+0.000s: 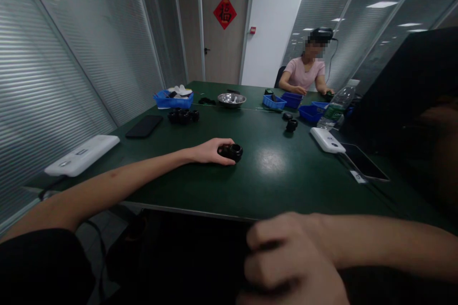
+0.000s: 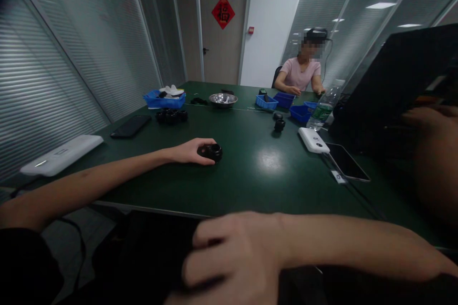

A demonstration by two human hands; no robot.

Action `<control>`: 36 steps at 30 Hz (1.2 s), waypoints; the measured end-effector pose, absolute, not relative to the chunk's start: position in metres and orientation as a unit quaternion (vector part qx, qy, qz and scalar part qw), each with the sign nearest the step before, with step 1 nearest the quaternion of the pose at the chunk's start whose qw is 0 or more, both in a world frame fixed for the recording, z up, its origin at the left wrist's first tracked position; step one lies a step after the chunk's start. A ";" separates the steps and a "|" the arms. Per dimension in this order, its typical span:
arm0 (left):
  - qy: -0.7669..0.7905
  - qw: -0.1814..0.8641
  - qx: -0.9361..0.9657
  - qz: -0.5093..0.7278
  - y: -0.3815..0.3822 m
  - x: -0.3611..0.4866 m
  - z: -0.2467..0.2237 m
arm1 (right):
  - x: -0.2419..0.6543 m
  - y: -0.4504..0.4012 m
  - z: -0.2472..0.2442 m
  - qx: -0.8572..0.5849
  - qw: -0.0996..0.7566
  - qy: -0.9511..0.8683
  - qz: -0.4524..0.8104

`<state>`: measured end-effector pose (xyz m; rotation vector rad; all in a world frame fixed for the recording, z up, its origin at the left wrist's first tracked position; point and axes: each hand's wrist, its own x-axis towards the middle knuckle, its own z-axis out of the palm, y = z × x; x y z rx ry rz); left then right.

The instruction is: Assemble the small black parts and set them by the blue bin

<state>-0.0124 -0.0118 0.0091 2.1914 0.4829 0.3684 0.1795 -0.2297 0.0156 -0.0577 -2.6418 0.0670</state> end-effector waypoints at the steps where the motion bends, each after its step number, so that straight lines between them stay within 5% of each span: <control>1: 0.191 0.422 0.873 0.153 -0.012 -0.012 0.008 | 0.182 -0.215 0.022 -0.011 0.287 -0.958 0.013; 4: 0.173 0.418 0.878 0.160 -0.011 -0.011 0.006 | 0.198 -0.164 0.030 -0.240 0.393 -0.887 -0.044; 9: 0.160 0.407 0.888 0.144 -0.011 -0.012 0.007 | 0.220 -0.115 0.006 -0.464 0.336 -0.815 0.086; 14: 0.162 0.413 0.884 0.147 -0.010 -0.013 0.004 | 0.226 -0.116 -0.003 -0.457 0.304 -0.821 0.158; 36: 0.141 0.370 0.907 0.148 -0.006 -0.014 0.003 | 0.222 -0.118 -0.001 -0.448 0.335 -0.821 0.115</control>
